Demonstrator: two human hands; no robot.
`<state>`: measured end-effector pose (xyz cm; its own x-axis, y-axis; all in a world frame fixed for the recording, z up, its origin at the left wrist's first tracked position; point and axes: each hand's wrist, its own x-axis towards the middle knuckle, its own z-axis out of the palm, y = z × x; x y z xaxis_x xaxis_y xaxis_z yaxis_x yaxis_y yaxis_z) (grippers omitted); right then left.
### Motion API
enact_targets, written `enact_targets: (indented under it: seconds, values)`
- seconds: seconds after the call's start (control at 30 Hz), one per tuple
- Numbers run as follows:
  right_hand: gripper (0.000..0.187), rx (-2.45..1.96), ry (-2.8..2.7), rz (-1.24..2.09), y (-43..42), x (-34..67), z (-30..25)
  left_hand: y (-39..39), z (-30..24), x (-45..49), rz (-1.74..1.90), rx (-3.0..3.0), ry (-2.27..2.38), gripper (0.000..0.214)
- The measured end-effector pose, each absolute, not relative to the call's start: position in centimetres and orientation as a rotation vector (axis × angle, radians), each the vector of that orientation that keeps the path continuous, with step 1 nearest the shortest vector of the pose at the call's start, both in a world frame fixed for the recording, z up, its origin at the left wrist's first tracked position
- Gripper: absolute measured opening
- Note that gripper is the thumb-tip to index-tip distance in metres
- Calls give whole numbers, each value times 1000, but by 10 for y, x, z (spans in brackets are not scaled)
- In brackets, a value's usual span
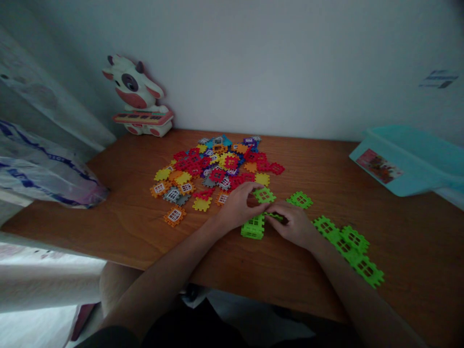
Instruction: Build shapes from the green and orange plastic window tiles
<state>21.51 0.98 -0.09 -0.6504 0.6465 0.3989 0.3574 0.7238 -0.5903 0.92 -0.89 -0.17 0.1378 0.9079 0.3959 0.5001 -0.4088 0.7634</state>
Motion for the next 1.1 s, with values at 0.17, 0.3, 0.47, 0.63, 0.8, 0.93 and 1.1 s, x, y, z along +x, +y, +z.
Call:
enact_targets:
  seconds: [0.17,0.3,0.47,0.63,0.8,0.93,1.1]
  values:
    - [11,-759,-2305,613,9,214,-5,-9,-2,10,1180,1947,1330,41]
    - [14,-764,-2316,593,11,214,-7,-9,-1,10,1181,1912,1348,41]
    - [14,-743,-2391,503,11,220,-1,-12,3,10,1302,1906,1284,44]
    - [28,-635,-2427,559,11,230,11,-16,10,8,1417,1911,1207,44]
    - [21,-654,-2313,631,15,233,14,-16,9,8,1431,1990,1113,42]
    - [40,-714,-2137,762,14,227,11,-15,9,8,1389,2168,934,40]
    - [44,-1005,-1832,909,13,221,6,-17,19,8,1311,2202,909,41]
